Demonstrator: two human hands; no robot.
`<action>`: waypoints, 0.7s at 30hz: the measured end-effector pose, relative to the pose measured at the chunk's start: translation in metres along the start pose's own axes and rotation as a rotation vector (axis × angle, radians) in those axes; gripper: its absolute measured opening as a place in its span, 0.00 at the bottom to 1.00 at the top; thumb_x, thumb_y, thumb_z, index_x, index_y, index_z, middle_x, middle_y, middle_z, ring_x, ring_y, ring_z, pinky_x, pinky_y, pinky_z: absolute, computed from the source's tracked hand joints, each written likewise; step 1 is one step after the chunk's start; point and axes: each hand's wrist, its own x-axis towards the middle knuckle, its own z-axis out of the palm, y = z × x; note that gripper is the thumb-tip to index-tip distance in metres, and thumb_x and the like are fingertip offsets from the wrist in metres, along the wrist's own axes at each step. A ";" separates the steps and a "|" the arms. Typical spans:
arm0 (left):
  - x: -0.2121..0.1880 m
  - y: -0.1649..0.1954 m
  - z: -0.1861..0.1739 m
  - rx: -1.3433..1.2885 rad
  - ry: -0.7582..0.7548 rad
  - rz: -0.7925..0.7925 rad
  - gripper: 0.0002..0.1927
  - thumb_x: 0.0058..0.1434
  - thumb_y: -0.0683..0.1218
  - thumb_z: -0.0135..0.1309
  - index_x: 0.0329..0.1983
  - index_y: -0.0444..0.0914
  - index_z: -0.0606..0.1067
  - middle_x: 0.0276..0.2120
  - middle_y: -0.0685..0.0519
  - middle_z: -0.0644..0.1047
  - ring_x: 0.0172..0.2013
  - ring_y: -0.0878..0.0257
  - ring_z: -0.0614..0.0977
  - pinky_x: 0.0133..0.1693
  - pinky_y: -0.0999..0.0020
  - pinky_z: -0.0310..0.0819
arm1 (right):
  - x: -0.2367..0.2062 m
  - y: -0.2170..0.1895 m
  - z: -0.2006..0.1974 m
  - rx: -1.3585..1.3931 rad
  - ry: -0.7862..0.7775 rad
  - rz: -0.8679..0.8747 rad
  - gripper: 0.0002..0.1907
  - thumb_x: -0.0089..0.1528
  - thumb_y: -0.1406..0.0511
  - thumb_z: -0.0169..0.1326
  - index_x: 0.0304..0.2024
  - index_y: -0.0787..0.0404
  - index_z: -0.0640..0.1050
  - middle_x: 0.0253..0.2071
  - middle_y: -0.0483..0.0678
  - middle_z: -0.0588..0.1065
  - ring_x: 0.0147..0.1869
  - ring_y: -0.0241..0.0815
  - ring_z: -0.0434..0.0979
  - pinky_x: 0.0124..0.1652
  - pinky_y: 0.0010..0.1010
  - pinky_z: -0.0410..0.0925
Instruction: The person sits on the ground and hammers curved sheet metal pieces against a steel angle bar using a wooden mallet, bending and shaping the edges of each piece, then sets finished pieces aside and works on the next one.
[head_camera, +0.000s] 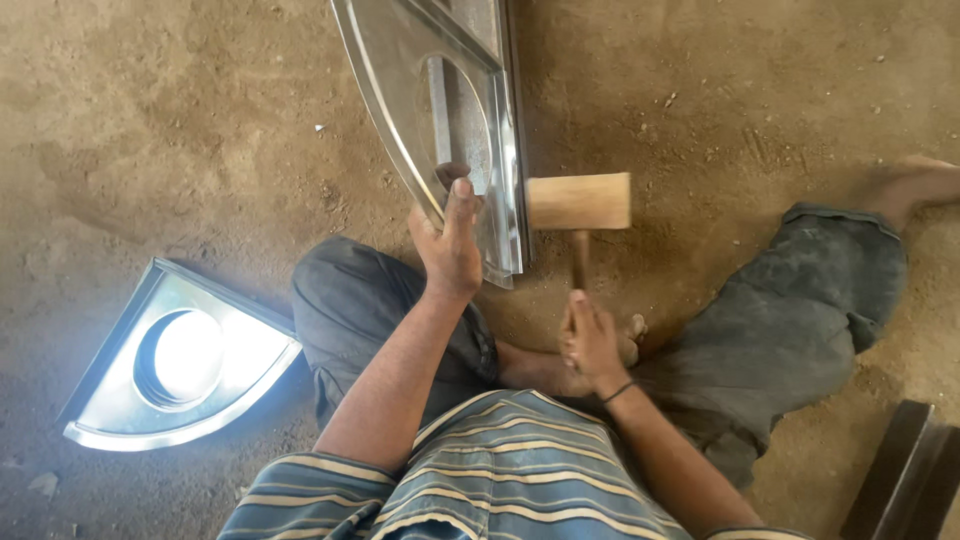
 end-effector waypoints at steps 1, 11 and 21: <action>0.000 0.001 0.000 -0.019 -0.013 0.001 0.25 0.67 0.60 0.58 0.49 0.34 0.72 0.38 0.55 0.74 0.40 0.66 0.76 0.44 0.67 0.76 | 0.003 0.007 -0.006 -0.123 -0.068 0.093 0.29 0.71 0.41 0.35 0.29 0.55 0.67 0.16 0.40 0.60 0.14 0.33 0.56 0.13 0.30 0.55; 0.002 0.006 0.006 0.075 -0.007 0.053 0.22 0.68 0.56 0.58 0.49 0.32 0.74 0.34 0.58 0.73 0.36 0.70 0.72 0.39 0.72 0.69 | -0.031 -0.035 0.021 0.046 -0.087 0.109 0.27 0.68 0.41 0.41 0.28 0.54 0.67 0.14 0.40 0.60 0.12 0.33 0.56 0.13 0.27 0.53; -0.001 0.021 0.017 0.174 -0.030 0.056 0.20 0.71 0.56 0.54 0.50 0.34 0.72 0.30 0.59 0.71 0.33 0.71 0.72 0.36 0.74 0.68 | -0.110 -0.098 0.044 -0.056 -0.126 -1.018 0.14 0.75 0.53 0.45 0.44 0.57 0.67 0.28 0.44 0.67 0.28 0.31 0.65 0.27 0.22 0.63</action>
